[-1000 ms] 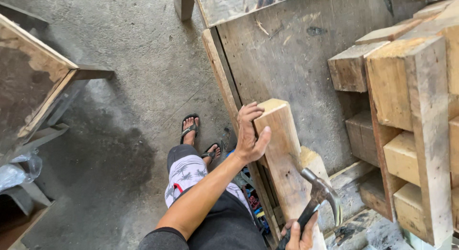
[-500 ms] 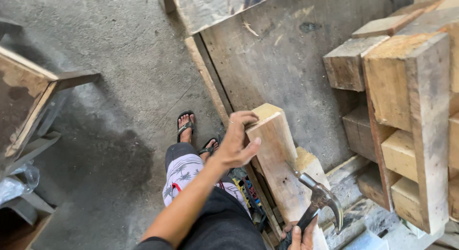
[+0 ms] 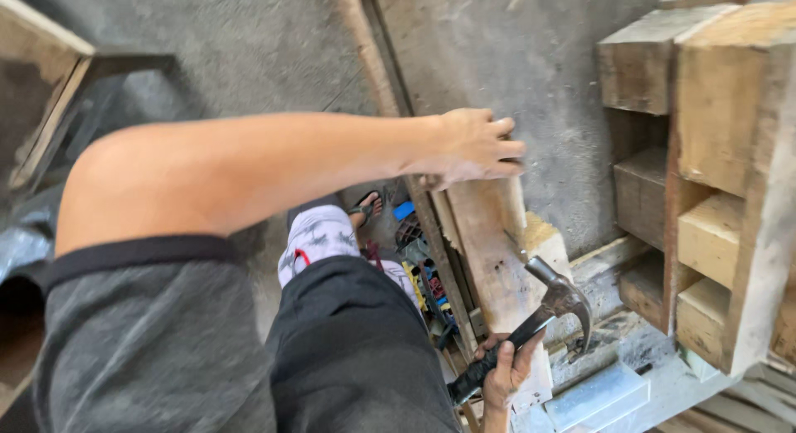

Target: The person hammers nails into wooden planks on a workbench. They position the planks, insert nails, and strike them with a hammer to secure the pieces together.

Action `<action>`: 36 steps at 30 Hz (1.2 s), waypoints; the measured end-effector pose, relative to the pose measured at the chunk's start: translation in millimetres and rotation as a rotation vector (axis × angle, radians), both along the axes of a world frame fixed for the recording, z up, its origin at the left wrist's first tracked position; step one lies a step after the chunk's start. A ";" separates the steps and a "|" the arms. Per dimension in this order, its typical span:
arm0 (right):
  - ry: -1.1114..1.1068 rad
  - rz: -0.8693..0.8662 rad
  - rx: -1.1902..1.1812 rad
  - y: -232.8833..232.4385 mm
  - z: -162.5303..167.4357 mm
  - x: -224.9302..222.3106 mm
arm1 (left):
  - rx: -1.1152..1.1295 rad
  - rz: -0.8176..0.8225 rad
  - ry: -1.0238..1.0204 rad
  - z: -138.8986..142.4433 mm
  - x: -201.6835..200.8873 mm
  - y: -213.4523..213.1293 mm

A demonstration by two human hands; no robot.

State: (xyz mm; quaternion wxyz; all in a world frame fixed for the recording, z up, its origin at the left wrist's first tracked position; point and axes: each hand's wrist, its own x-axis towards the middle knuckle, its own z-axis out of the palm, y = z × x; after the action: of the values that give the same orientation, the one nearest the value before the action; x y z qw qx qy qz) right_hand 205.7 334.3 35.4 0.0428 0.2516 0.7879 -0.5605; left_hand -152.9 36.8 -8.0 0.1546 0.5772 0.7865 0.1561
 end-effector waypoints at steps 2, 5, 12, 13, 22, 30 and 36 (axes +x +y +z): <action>0.015 -0.016 -0.035 -4.3 3.3 -1.7 | 0.007 -0.006 -0.002 -1.4 -1.7 -0.5; -0.032 -0.052 -0.081 -5.4 4.4 -1.8 | -0.104 -0.054 -0.001 0.1 -3.5 -0.1; -0.012 0.026 -0.051 -7.4 7.6 -4.5 | -0.150 -0.047 -0.014 10.0 0.2 -3.1; -0.020 0.032 -0.041 -10.7 12.7 -6.0 | -0.141 -0.050 -0.029 11.9 0.4 -4.4; -0.112 -0.166 -0.318 -49.2 36.8 -52.5 | -0.174 0.018 -0.007 22.9 6.7 -10.2; -0.063 -0.155 -0.413 -50.1 22.0 -69.0 | -0.255 0.046 0.045 34.1 8.5 -14.4; 0.014 -0.281 -0.370 -50.4 27.9 -46.8 | -0.218 0.002 -0.005 21.0 7.0 -13.9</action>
State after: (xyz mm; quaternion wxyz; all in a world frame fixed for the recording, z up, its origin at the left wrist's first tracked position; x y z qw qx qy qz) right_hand 158.9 283.9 63.3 0.0044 0.3427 0.6293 -0.6975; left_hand -146.0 22.9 13.0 0.2183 0.5559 0.7989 0.0714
